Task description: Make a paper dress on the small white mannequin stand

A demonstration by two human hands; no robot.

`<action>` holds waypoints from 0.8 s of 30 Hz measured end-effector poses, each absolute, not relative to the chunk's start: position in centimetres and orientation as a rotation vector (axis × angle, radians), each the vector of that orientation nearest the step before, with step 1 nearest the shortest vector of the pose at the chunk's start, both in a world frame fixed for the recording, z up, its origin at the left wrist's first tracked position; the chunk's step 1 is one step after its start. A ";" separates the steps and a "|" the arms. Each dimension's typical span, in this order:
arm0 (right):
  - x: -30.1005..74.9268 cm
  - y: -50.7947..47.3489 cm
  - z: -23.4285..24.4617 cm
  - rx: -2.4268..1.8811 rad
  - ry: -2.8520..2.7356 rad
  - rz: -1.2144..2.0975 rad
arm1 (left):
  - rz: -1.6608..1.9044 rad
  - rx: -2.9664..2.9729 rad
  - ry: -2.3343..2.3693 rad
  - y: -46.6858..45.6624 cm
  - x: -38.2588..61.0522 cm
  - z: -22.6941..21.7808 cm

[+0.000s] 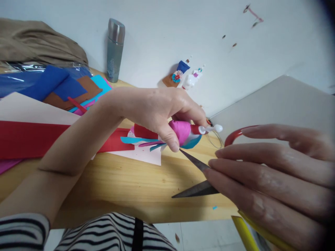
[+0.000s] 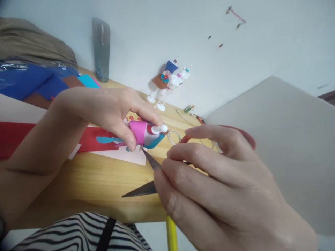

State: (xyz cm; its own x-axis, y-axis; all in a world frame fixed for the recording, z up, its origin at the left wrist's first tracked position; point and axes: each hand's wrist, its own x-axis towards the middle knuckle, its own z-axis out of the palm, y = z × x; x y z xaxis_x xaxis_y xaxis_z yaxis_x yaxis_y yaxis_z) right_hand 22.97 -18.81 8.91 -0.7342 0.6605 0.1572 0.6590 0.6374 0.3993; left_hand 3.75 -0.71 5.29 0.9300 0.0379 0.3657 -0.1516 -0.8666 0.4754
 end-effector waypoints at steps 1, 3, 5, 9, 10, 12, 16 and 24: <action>22.9 -18.8 8.9 1.178 2.843 0.668 | 0.499 2.578 -0.073 -0.7 3.8 5.3; 22.8 -19.0 8.9 1.274 2.866 0.631 | 0.496 2.582 -0.076 -0.6 3.7 5.1; 22.7 -19.1 8.8 1.311 2.870 0.630 | 0.508 2.588 -0.099 -0.5 3.7 5.0; 22.7 -19.0 8.8 1.335 2.901 0.611 | 0.545 2.604 -0.145 -0.3 3.8 4.8; 22.7 -19.0 8.7 1.322 2.904 0.597 | 0.543 2.603 -0.148 -0.2 3.9 4.8; 22.7 -19.1 8.7 1.315 2.901 0.588 | 0.527 2.594 -0.143 -0.1 4.0 4.8; 23.2 -19.8 8.5 1.365 2.873 0.616 | 0.516 2.575 -0.153 0.1 4.1 4.5; 23.6 -19.6 9.5 1.173 2.767 0.683 | 0.526 2.571 -0.220 0.0 4.2 4.3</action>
State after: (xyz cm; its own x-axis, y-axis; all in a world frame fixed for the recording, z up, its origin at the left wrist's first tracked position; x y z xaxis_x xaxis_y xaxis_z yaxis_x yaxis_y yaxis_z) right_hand 23.55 -19.62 9.47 -0.7086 0.6961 0.1152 0.6698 0.6124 0.4199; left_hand 4.16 0.03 4.30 0.9122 -0.0561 0.4059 -0.2502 -0.8607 0.4434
